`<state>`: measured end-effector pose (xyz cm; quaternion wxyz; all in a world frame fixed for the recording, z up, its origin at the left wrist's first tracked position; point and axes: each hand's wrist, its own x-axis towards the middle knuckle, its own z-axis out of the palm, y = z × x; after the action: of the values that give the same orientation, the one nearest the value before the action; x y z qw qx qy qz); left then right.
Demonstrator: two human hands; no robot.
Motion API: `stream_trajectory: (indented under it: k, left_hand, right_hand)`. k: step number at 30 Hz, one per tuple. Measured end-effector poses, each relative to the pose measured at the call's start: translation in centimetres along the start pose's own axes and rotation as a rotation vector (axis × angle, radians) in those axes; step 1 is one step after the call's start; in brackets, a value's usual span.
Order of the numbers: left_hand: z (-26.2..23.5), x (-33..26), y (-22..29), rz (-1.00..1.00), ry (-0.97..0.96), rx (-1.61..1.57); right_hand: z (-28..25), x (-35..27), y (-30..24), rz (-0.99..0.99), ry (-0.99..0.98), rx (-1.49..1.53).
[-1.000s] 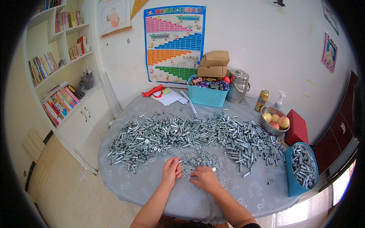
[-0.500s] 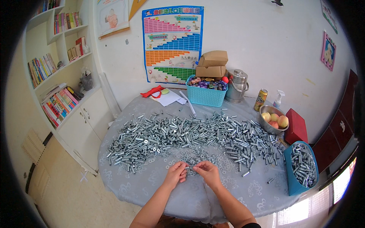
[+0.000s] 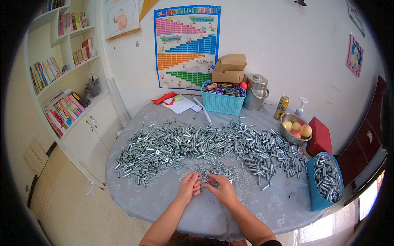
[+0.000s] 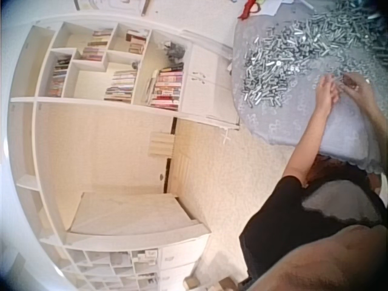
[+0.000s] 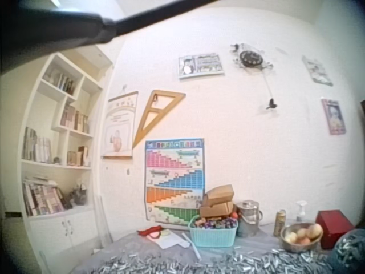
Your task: The person sits at a table covered with a large pile of metal bolts and washers. They repeatedly pick up a bolt and a washer, thread the washer onto the bolt, and place the assembled unit into a blue plastic basket on the right side of the table.
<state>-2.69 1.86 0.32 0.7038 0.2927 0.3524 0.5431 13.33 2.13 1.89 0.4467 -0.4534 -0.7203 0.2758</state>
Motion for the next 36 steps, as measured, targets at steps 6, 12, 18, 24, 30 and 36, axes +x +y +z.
stream_trajectory:
  k: [6, 12, 18, 24, 30, 36]
  left_hand:
    - [-0.6, 0.3, 0.6, 0.045, 0.066, -0.080]
    - [-0.4, 0.2, 0.3, 0.017, 0.046, -0.047]
    - [-0.6, 0.3, 0.0, -0.046, -0.002, -0.005]
    - [-0.2, 0.1, 0.1, -0.107, -0.052, -0.006]
    - [-0.4, 0.2, -0.1, -0.097, -0.058, -0.034]
    - [-0.5, 0.1, 0.1, -0.071, -0.010, -0.035]
  right_hand:
    - [0.1, 0.0, 1.5, -0.303, -0.148, -0.361]
    - [0.2, -0.1, 1.5, -0.310, -0.129, -0.345]
    - [0.0, 0.3, 0.7, -0.072, 0.146, 0.013]
    - [0.2, 0.2, 1.1, -0.046, 0.082, 0.092]
    - [0.0, 0.3, 0.4, -0.060, 0.060, 0.023]
    - [-0.9, 0.6, 1.4, -0.346, -0.034, -0.387]
